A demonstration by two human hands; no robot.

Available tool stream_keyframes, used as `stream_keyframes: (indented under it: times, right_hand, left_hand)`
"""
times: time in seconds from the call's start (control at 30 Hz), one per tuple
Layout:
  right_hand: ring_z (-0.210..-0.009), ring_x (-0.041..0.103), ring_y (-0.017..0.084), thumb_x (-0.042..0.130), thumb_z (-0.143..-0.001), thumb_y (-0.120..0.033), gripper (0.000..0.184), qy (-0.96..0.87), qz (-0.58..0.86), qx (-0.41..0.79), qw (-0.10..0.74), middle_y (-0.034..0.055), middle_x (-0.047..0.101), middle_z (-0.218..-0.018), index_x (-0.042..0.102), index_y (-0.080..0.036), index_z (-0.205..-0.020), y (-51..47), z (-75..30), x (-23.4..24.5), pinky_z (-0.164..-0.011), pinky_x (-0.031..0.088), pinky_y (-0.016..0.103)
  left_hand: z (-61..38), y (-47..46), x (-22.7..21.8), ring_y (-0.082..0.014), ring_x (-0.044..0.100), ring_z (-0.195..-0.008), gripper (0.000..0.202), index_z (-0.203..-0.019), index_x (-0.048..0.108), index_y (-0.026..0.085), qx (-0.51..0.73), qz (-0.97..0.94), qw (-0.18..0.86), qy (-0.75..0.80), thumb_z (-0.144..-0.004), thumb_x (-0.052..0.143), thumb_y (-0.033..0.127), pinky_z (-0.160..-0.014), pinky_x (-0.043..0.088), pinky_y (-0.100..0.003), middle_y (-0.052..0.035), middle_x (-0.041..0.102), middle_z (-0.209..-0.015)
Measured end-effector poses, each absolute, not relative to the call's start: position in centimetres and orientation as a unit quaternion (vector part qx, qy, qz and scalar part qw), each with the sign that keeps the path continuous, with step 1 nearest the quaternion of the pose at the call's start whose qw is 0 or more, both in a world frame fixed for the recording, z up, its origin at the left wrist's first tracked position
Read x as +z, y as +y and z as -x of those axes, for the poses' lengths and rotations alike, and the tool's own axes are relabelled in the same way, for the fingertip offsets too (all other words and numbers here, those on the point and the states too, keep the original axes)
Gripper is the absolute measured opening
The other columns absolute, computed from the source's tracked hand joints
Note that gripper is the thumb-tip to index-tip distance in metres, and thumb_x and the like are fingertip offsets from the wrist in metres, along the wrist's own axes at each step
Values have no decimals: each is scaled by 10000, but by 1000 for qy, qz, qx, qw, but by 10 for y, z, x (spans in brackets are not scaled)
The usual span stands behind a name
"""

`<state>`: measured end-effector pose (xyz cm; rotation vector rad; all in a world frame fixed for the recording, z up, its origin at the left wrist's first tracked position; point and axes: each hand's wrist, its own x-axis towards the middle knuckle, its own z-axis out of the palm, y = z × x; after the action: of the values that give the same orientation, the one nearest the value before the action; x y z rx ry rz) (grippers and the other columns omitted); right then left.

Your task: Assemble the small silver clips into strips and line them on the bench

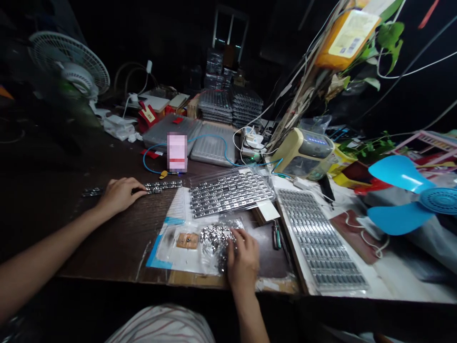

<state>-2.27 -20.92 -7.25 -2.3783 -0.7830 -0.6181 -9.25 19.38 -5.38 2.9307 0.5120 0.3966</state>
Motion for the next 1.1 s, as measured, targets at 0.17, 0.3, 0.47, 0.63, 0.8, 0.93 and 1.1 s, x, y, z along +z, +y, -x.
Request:
stream_keyframes:
  times: [0.17, 0.3, 0.47, 0.63, 0.8, 0.93, 1.1]
  right_hand:
    - [-927, 548, 277, 361, -917, -578, 519, -226, 933, -217, 176, 136, 631, -1033, 594, -167, -1131, -245, 12, -82, -759, 439, 396]
    - [-784, 583, 216, 317, -952, -526, 453, -221, 936, -187, 198, 82, 646, -855, 625, -197, -911, -249, 13, -88, -680, 419, 315]
    - [-691, 591, 170, 312, -970, -476, 424, -217, 934, -197, 204, 53, 655, -835, 618, -204, -858, -236, 15, -72, -610, 375, 268]
    - [-660, 588, 148, 336, -969, -462, 403, -227, 927, -208, 214, 42, 657, -829, 625, -206, -855, -219, 13, -50, -577, 351, 250]
    - [-684, 589, 141, 359, -970, -418, 359, -240, 915, -213, 246, 39, 643, -799, 621, -203, -851, -210, 16, -37, -611, 372, 234]
    - [-721, 597, 150, 358, -971, -407, 352, -234, 913, -204, 266, 41, 642, -798, 617, -199, -856, -212, 17, -37, -640, 385, 234]
    - [-734, 595, 156, 361, -972, -414, 349, -215, 923, -183, 263, 40, 651, -828, 623, -199, -890, -224, 11, -45, -650, 390, 244]
  left_hand:
    - [92, 207, -55, -263, 613, -917, 308, -848, 712, 228, 112, -972, 93, 182, -860, 465, 411, -777, 384, -366, -66, 713, -981]
    - [88, 207, -54, -260, 622, -908, 301, -845, 709, 231, 102, -972, 98, 190, -850, 473, 418, -771, 389, -357, -63, 717, -965]
    - [90, 201, -49, -273, 606, -897, 274, -823, 707, 226, 100, -976, 66, 183, -839, 493, 396, -785, 378, -380, -74, 707, -929]
    - [90, 191, -46, -298, 590, -891, 225, -820, 698, 214, 114, -981, 47, 151, -815, 520, 352, -806, 358, -414, -96, 689, -913]
    - [75, 177, -47, -291, 588, -911, 268, -909, 688, 224, 130, -980, 65, 133, -847, 479, 379, -827, 361, -416, -93, 683, -939]
    - [63, 170, -51, -304, 593, -906, 260, -864, 675, 207, 114, -986, 52, 112, -839, 507, 404, -815, 366, -418, -98, 681, -920]
    - [62, 177, -59, -271, 605, -906, 223, -848, 650, 216, 118, -981, 85, 130, -826, 533, 404, -785, 391, -373, -72, 686, -946]
